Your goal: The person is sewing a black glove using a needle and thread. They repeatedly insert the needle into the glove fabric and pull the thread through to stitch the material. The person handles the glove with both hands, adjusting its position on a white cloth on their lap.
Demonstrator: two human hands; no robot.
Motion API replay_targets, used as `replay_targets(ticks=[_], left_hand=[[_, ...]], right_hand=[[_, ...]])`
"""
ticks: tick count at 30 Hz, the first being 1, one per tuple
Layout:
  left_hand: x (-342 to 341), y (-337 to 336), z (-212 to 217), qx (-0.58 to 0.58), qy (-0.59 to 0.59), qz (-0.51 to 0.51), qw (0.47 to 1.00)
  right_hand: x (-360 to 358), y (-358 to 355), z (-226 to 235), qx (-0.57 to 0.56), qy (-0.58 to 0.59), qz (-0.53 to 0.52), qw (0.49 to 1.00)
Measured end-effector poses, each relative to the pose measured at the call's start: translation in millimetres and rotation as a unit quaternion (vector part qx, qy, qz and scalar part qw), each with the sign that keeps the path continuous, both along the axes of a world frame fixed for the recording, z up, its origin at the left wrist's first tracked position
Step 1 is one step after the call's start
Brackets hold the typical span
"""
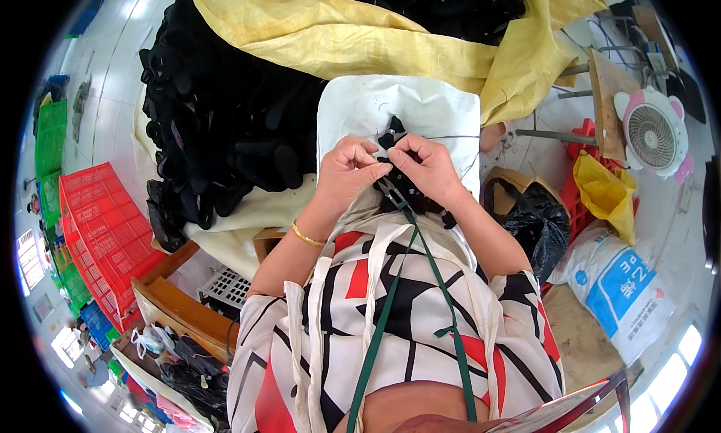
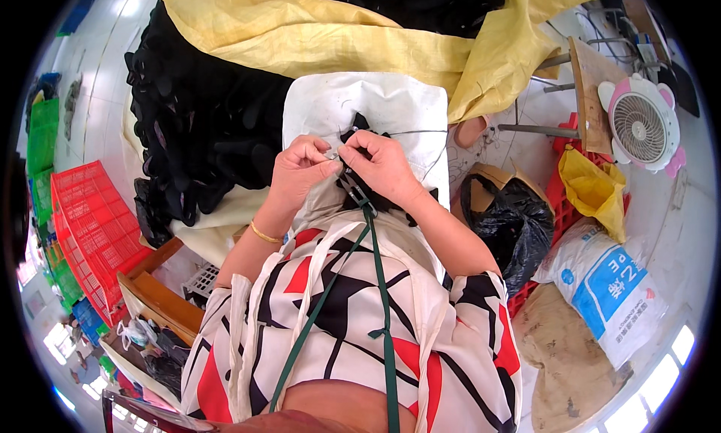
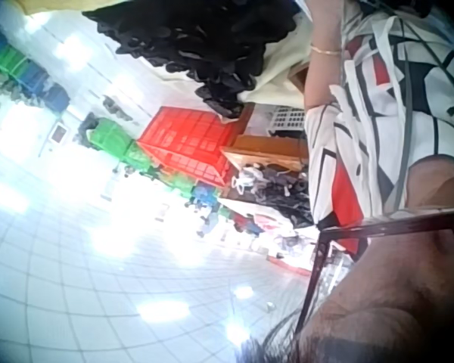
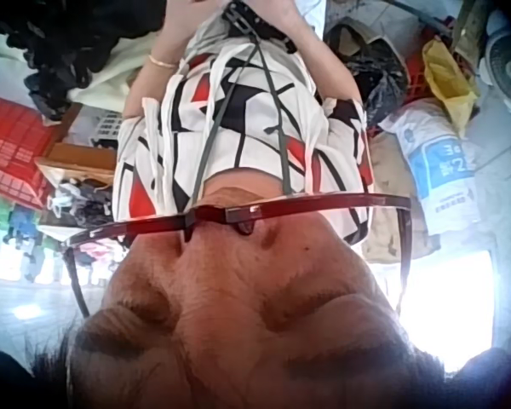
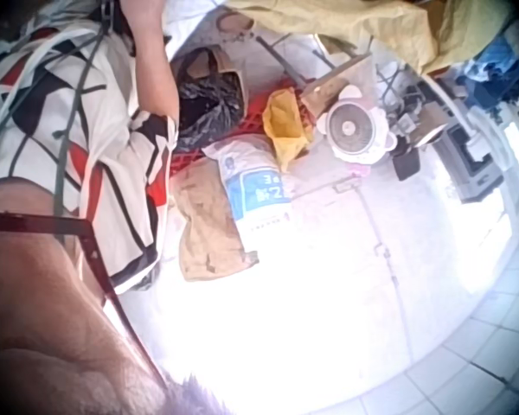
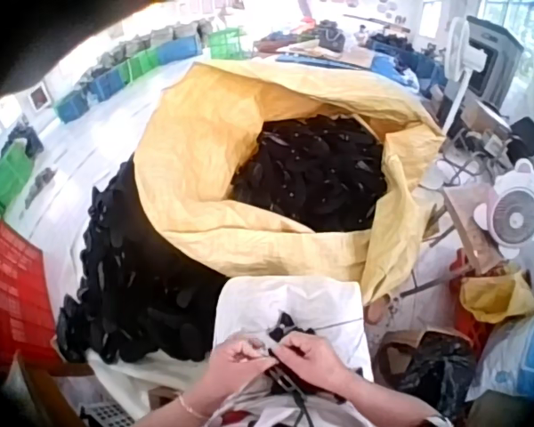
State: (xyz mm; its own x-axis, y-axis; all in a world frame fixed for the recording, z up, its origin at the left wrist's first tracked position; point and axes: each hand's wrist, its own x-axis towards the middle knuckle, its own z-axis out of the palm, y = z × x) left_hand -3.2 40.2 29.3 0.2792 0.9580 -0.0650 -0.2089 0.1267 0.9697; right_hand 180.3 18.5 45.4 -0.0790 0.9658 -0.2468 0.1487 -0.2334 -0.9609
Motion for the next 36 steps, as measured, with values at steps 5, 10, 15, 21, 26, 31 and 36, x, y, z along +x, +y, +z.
replay_targets(ticks=[5, 10, 15, 21, 26, 31, 36], left_hand=[[-4, 0, 3, -0.138, -0.047, -0.025, 0.989], [-8, 4, 8, -0.139, 0.021, -0.008, 0.990], [-23, 3, -2, -0.037, 0.160, 0.012, 0.986], [-55, 35, 12, 0.185, 0.354, 0.092, 0.912], [-190, 103, 3, 0.191, 0.422, 0.216, 0.860], [-314, 125, -27, 0.119, 0.600, 0.258, 0.748], [-331, 122, -41, 0.098, 0.647, 0.253, 0.713]], right_hand=[[-3, -2, -4, 0.004, 0.020, -0.006, 1.000], [-1, -2, -10, 0.013, 0.004, -0.008, 1.000], [4, -2, 4, 0.003, 0.010, -0.060, 0.998], [34, 0, 20, -0.023, -0.032, 0.101, 0.994], [141, -13, 38, -0.018, -0.157, 0.135, 0.978], [223, -44, 58, -0.070, -0.279, 0.062, 0.956], [262, -69, 37, -0.055, -0.346, -0.005, 0.937]])
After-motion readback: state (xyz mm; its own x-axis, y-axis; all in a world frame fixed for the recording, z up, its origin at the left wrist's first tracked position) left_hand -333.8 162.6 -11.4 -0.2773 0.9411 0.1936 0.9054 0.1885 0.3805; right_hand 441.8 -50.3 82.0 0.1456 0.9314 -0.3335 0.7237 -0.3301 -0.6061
